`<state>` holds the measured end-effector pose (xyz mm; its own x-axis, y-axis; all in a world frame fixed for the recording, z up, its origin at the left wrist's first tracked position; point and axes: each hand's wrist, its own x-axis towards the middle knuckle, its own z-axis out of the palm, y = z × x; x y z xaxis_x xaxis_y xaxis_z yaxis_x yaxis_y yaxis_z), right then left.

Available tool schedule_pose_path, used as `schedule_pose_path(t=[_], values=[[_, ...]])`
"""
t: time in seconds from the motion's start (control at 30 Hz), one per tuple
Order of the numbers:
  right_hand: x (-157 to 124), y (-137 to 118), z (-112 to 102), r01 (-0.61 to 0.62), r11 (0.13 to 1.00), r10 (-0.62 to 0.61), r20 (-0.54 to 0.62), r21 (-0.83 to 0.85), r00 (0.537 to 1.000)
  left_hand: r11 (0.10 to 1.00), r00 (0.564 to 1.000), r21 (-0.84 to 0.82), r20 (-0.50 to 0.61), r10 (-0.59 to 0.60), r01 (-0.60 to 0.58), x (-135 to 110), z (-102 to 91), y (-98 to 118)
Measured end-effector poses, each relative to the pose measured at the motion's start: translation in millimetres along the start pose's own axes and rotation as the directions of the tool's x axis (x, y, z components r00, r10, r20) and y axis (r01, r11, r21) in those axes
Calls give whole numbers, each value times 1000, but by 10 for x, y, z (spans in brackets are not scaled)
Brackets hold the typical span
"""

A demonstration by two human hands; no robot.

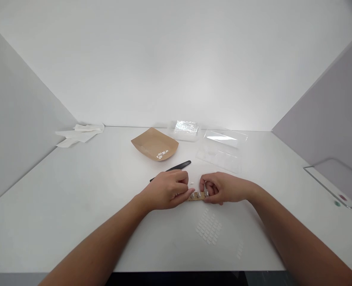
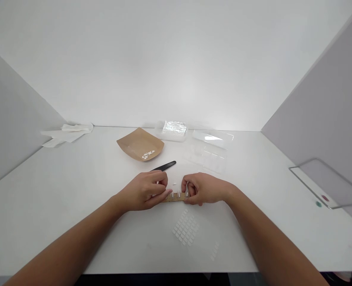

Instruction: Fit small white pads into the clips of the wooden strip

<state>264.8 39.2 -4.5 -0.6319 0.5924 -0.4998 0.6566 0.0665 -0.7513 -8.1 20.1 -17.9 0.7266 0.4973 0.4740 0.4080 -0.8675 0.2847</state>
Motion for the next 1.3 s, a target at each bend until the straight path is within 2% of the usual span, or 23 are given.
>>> schedule_pose_path(t=[0.27,0.47,0.6,0.87,1.07,1.2,1.3], values=[[5,3,3,-1,1000,1,-5,6,1000,1000,997,21,76,-19,17,13,-11,10],[-8,-24,-1,-11,1000,11,-8,-8,1000,999,999,20,47,-26,25,13,-22,2],[-9,-28,11,-13,1000,13,-13,-10,1000,998,997,11,36,-63,63,-11,-21,-22],[-9,-29,8,-3,1000,3,-9,-10,1000,989,984,44,99,-146,142,-33,-21,-60],[2,-9,17,4,1000,-4,-11,-4,1000,967,952,103,179,-248,233,-7,-15,-64],[-6,-25,13,2,1000,-2,-9,-3,1000,925,898,65,224,-380,375,14,-37,-31],[-9,-30,6,-5,1000,5,-10,-2,1000,903,869,55,251,-426,427,27,-53,-8]])
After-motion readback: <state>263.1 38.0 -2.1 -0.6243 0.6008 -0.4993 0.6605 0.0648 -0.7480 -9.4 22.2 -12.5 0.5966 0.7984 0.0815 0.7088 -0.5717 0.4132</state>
